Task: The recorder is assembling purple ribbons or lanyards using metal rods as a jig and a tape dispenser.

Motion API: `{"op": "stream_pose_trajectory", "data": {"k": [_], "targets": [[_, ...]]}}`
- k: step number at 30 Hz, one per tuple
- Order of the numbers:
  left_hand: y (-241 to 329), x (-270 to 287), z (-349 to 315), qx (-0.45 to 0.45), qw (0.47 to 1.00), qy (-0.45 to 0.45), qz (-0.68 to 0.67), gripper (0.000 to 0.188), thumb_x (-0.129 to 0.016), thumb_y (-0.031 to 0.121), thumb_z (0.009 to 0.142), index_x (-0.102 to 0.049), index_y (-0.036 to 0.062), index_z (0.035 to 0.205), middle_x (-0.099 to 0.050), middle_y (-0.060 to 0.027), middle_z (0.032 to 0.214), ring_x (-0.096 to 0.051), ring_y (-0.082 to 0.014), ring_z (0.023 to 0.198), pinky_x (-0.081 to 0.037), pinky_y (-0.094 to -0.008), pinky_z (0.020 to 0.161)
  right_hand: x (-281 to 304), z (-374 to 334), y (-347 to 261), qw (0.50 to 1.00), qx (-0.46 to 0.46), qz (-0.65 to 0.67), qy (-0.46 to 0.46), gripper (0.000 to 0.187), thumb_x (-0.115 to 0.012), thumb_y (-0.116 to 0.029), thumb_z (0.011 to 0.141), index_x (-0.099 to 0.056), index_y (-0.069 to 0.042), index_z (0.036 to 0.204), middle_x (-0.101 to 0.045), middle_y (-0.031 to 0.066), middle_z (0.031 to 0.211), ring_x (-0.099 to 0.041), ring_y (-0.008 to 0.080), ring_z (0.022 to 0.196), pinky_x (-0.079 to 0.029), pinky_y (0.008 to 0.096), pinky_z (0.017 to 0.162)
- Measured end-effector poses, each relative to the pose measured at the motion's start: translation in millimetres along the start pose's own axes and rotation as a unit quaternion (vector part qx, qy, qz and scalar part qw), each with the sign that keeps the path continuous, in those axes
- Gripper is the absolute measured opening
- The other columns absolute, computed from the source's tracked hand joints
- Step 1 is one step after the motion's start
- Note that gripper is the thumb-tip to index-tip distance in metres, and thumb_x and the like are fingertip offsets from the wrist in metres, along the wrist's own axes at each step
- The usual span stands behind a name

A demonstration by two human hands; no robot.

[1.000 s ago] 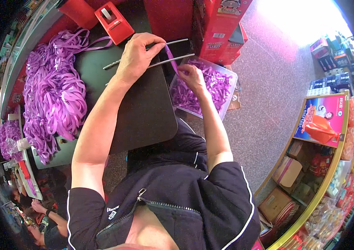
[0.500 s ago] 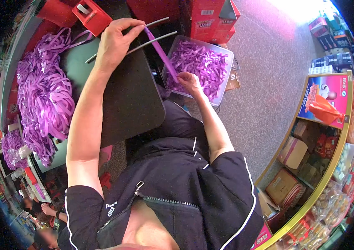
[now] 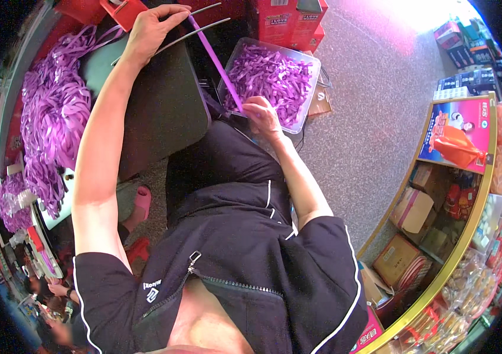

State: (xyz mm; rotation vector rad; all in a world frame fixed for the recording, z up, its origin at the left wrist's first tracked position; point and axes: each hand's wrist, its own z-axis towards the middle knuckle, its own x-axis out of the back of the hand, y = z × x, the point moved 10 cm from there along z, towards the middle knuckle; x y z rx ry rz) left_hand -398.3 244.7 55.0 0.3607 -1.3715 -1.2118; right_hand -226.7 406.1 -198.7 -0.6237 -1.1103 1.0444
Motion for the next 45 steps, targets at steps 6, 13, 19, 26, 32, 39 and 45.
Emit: {"op": "stream_pose_trajectory", "data": {"k": [6,13,19,26,32,39,45], "targets": [[-10,0,7,-0.009,1.000,-0.012,0.008,0.026,-0.063,0.021,0.089,-0.068,0.0002,0.104,-0.068,-0.0047,0.105,-0.060,-0.0096,0.098,-0.044,-0.0235,0.090,22,-29,-32,0.999,0.028,-0.034,-0.018,0.021,-0.062,-0.024,0.086,-0.070,-0.007,0.094,-0.060,0.0089,0.102,-0.054,0.0271,0.101,-0.041,0.0391,0.090],[-11,3,3,0.004,0.997,0.011,0.071,0.031,-0.069,0.030,0.083,-0.070,0.0040,0.100,-0.069,-0.0052,0.101,-0.061,-0.0132,0.098,-0.043,-0.0279,0.092,71,-62,-144,0.996,0.062,-0.057,0.016,0.017,-0.067,-0.017,0.080,-0.071,-0.006,0.090,-0.062,0.0089,0.104,-0.053,0.0261,0.101,-0.039,0.0388,0.090],[-2,3,-1,-0.009,0.996,0.021,0.084,0.027,-0.069,0.029,0.081,-0.071,0.0054,0.094,-0.069,-0.0057,0.085,-0.063,-0.0141,0.085,-0.046,-0.0300,0.082,97,-55,-229,0.984,0.167,-0.065,0.012,0.014,-0.067,-0.017,0.077,-0.071,-0.009,0.088,-0.068,0.0075,0.101,-0.055,0.0226,0.097,-0.037,0.0376,0.086],[-1,5,-4,0.031,0.997,0.009,0.065,0.024,-0.071,0.030,0.079,-0.072,0.0087,0.091,-0.070,-0.0047,0.087,-0.064,-0.0164,0.085,-0.047,-0.0300,0.082,112,-15,-297,0.970,0.238,-0.028,0.047,0.026,-0.067,-0.034,0.080,-0.070,-0.009,0.077,-0.068,0.0053,0.087,-0.048,0.0214,0.077,-0.038,0.0351,0.075],[-1,6,-3,0.051,0.996,-0.009,0.070,0.023,-0.069,0.030,0.080,-0.073,0.0114,0.094,-0.070,-0.0037,0.090,-0.064,-0.0163,0.089,-0.046,-0.0297,0.084,121,11,-346,0.957,0.277,-0.085,0.003,0.023,-0.070,-0.027,0.079,-0.068,-0.004,0.080,-0.066,0.0056,0.079,-0.050,0.0226,0.073,-0.041,0.0339,0.068],[-9,8,1,0.038,0.996,-0.003,0.077,0.023,-0.066,0.028,0.082,-0.072,0.0132,0.098,-0.071,-0.0028,0.090,-0.065,-0.0150,0.088,-0.046,-0.0294,0.085,133,16,-346,0.966,0.093,-0.234,0.058,0.036,-0.079,-0.011,0.067,-0.068,-0.003,0.100,-0.067,0.0025,0.072,-0.053,0.0178,0.070,-0.044,0.0306,0.072],[-7,8,2,0.024,0.997,-0.001,0.077,0.020,-0.065,0.025,0.081,-0.073,0.0140,0.095,-0.071,-0.0014,0.089,-0.065,-0.0141,0.088,-0.046,-0.0281,0.084,139,19,-353,0.968,0.098,-0.231,-0.002,0.046,-0.078,-0.007,0.068,-0.063,-0.002,0.112,-0.068,-0.0001,0.073,-0.056,0.0161,0.070,-0.042,0.0301,0.075]]}}
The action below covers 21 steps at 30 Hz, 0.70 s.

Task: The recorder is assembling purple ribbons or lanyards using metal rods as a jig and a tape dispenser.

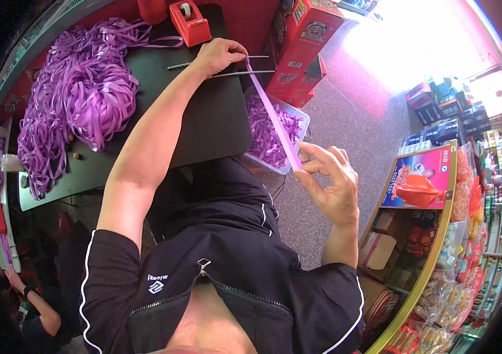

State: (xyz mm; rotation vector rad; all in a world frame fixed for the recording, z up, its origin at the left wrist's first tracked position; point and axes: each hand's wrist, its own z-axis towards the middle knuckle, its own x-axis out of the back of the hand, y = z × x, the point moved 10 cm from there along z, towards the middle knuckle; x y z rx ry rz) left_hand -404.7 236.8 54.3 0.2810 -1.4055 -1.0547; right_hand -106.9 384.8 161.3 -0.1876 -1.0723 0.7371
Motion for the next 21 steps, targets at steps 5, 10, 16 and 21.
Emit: {"op": "stream_pose_trajectory", "data": {"k": [5,10,16,21], "targets": [[0,-2,0,-0.002,1.000,-0.005,0.004,0.020,-0.065,0.024,0.081,-0.073,0.0140,0.095,-0.071,-0.0013,0.088,-0.066,-0.0139,0.087,-0.047,-0.0277,0.084,-1,7,-14,0.997,0.029,0.049,-0.046,0.040,-0.078,-0.011,0.068,-0.066,-0.002,0.106,-0.069,0.0004,0.076,-0.056,0.0152,0.071,-0.042,0.0305,0.073],[9,3,-4,-0.030,0.999,0.023,-0.002,0.018,-0.064,0.025,0.077,-0.074,0.0150,0.088,-0.071,-0.0023,0.080,-0.067,-0.0179,0.079,-0.048,-0.0322,0.077,4,28,-17,0.986,0.036,0.164,-0.014,0.032,-0.077,-0.019,0.071,-0.068,-0.002,0.097,-0.070,0.0029,0.078,-0.055,0.0143,0.072,-0.042,0.0308,0.070],[8,6,-3,-0.056,0.997,0.051,0.003,0.016,-0.063,0.024,0.077,-0.074,0.0147,0.084,-0.069,-0.0050,0.075,-0.067,-0.0203,0.075,-0.049,-0.0342,0.074,31,124,-13,0.910,0.148,0.383,0.061,0.035,-0.060,-0.022,0.088,-0.060,0.006,0.110,-0.066,0.0184,0.103,-0.059,0.0194,0.086,-0.043,0.0320,0.075],[12,10,-5,-0.059,0.997,0.043,0.025,0.018,-0.065,0.020,0.078,-0.073,0.0085,0.089,-0.069,-0.0086,0.085,-0.065,-0.0237,0.083,-0.048,-0.0333,0.077,-7,258,60,0.870,0.065,0.484,0.066,0.051,-0.051,-0.028,0.093,-0.042,0.001,0.134,-0.058,0.0170,0.122,-0.055,0.0223,0.111,-0.038,0.0350,0.097]]}}
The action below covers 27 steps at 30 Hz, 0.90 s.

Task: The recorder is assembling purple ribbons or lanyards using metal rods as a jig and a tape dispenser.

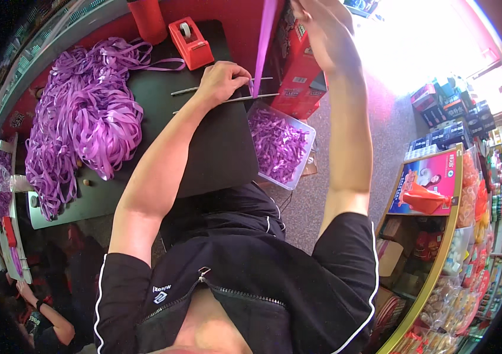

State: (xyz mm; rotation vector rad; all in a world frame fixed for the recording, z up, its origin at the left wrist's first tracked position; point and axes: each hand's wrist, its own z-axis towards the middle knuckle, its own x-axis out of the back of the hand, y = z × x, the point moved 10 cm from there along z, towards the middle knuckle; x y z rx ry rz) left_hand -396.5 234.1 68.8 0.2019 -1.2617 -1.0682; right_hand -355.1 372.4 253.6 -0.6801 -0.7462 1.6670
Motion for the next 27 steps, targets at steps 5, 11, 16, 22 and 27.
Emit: {"op": "stream_pose_trajectory", "data": {"k": [5,11,16,22,27], "targets": [[7,-4,1,0.006,1.000,0.009,-0.012,0.017,-0.063,0.020,0.079,-0.072,0.0075,0.087,-0.068,-0.0095,0.088,-0.063,-0.0241,0.090,-0.046,-0.0353,0.082,7,63,110,0.994,-0.080,0.065,-0.036,0.041,-0.059,-0.024,0.092,-0.051,-0.002,0.126,-0.067,0.0091,0.105,-0.053,0.0040,0.073,-0.036,0.0166,0.062],[3,-2,0,0.026,1.000,0.004,0.000,0.035,-0.061,0.019,0.081,-0.053,0.0045,0.112,-0.070,-0.0029,0.095,-0.055,-0.0241,0.107,-0.032,-0.0390,0.098,25,57,243,0.969,-0.221,0.108,-0.022,0.042,-0.052,-0.033,0.095,-0.050,-0.009,0.129,-0.068,0.0104,0.108,-0.054,0.0023,0.069,-0.035,0.0162,0.055],[-3,-7,1,0.036,0.999,-0.002,-0.007,0.036,-0.060,0.020,0.083,-0.050,0.0041,0.114,-0.071,-0.0028,0.095,-0.053,-0.0225,0.111,-0.028,-0.0394,0.102,35,31,287,0.971,-0.209,0.118,-0.001,0.049,-0.048,-0.037,0.096,-0.045,-0.004,0.133,-0.066,0.0142,0.111,-0.061,0.0121,0.096,-0.039,0.0200,0.076],[-1,-2,-2,0.040,0.999,-0.018,-0.009,0.034,-0.061,0.020,0.084,-0.052,0.0057,0.113,-0.071,-0.0019,0.093,-0.053,-0.0214,0.109,-0.026,-0.0380,0.104,32,-33,352,0.931,-0.327,0.158,0.032,0.052,-0.050,-0.034,0.094,-0.043,-0.004,0.136,-0.061,0.0132,0.121,-0.056,0.0200,0.108,-0.037,0.0339,0.095],[11,-4,5,0.005,1.000,0.004,0.000,0.026,-0.062,0.018,0.082,-0.062,0.0050,0.104,-0.070,-0.0041,0.089,-0.057,-0.0224,0.102,-0.036,-0.0352,0.097,59,-102,384,0.967,-0.250,-0.042,-0.023,0.044,-0.051,-0.027,0.094,-0.051,-0.001,0.129,-0.062,0.0107,0.117,-0.054,0.0178,0.110,-0.041,0.0318,0.096]]}}
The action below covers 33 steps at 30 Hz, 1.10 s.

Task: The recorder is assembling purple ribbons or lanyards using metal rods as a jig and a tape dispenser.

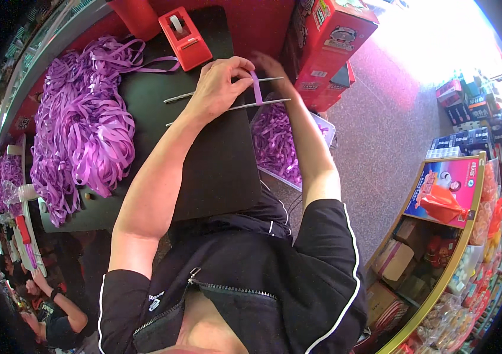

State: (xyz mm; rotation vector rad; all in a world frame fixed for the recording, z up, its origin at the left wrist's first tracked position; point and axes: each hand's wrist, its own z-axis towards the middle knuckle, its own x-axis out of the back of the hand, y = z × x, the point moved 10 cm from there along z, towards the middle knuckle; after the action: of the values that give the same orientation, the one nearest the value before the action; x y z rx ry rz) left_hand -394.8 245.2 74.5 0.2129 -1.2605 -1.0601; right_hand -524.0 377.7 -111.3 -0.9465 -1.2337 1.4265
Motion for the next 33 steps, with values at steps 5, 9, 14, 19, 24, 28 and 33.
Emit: {"op": "stream_pose_trajectory", "data": {"k": [5,9,14,19,24,28,33], "targets": [[0,5,-6,-0.014,1.000,0.025,0.012,0.014,-0.064,0.014,0.081,-0.068,0.0057,0.091,-0.068,-0.0075,0.090,-0.059,-0.0251,0.096,-0.043,-0.0352,0.089,-14,-104,22,0.998,-0.003,0.013,0.057,0.039,-0.049,-0.029,0.096,-0.058,0.001,0.119,-0.064,0.0099,0.108,-0.057,0.0163,0.103,-0.042,0.0300,0.093],[4,6,-8,-0.045,0.998,0.034,0.036,0.012,-0.064,0.015,0.081,-0.069,0.0068,0.088,-0.067,-0.0076,0.091,-0.059,-0.0260,0.096,-0.044,-0.0362,0.087,-10,-193,4,0.991,-0.022,-0.008,0.131,0.042,-0.045,-0.032,0.098,-0.059,0.001,0.119,-0.067,0.0077,0.095,-0.060,0.0148,0.092,-0.043,0.0290,0.089],[6,2,-8,-0.060,0.997,0.035,0.041,0.015,-0.064,0.016,0.082,-0.068,0.0074,0.094,-0.067,-0.0074,0.092,-0.061,-0.0256,0.094,-0.045,-0.0359,0.086,-20,-269,-51,0.982,-0.042,-0.027,0.184,0.040,-0.044,-0.028,0.097,-0.060,0.002,0.118,-0.069,0.0094,0.091,-0.059,0.0150,0.091,-0.041,0.0309,0.090],[1,-1,-6,-0.045,0.999,0.013,0.021,0.016,-0.062,0.016,0.085,-0.068,0.0062,0.097,-0.068,-0.0076,0.091,-0.063,-0.0226,0.087,-0.047,-0.0334,0.080,-28,-291,-112,0.977,0.063,-0.060,0.195,0.039,-0.041,-0.024,0.095,-0.064,0.004,0.109,-0.071,0.0092,0.085,-0.047,0.0165,0.102,-0.030,0.0329,0.099],[0,0,-7,-0.038,0.999,0.000,0.019,0.017,-0.061,0.016,0.086,-0.068,0.0059,0.098,-0.068,-0.0084,0.091,-0.064,-0.0231,0.087,-0.047,-0.0338,0.080,-34,-293,-159,0.971,0.143,-0.043,0.186,0.034,-0.041,-0.015,0.090,-0.065,0.003,0.106,-0.072,0.0076,0.082,-0.042,0.0180,0.100,-0.028,0.0338,0.098],[1,0,-8,-0.046,0.999,0.010,0.019,0.018,-0.061,0.017,0.086,-0.068,0.0062,0.098,-0.068,-0.0088,0.092,-0.064,-0.0241,0.089,-0.047,-0.0342,0.081,-41,-289,-184,0.970,0.173,0.006,0.169,0.036,-0.042,-0.020,0.091,-0.063,0.005,0.106,-0.071,0.0130,0.077,-0.040,0.0200,0.103,-0.024,0.0393,0.101],[3,2,-11,-0.054,0.998,0.018,0.025,0.018,-0.061,0.017,0.085,-0.068,0.0064,0.098,-0.068,-0.0091,0.093,-0.064,-0.0247,0.089,-0.048,-0.0344,0.081,-44,-277,-216,0.959,0.240,0.021,0.152,0.039,-0.042,-0.024,0.091,-0.064,0.004,0.108,-0.071,0.0120,0.078,-0.039,0.0193,0.099,-0.023,0.0385,0.099]]}}
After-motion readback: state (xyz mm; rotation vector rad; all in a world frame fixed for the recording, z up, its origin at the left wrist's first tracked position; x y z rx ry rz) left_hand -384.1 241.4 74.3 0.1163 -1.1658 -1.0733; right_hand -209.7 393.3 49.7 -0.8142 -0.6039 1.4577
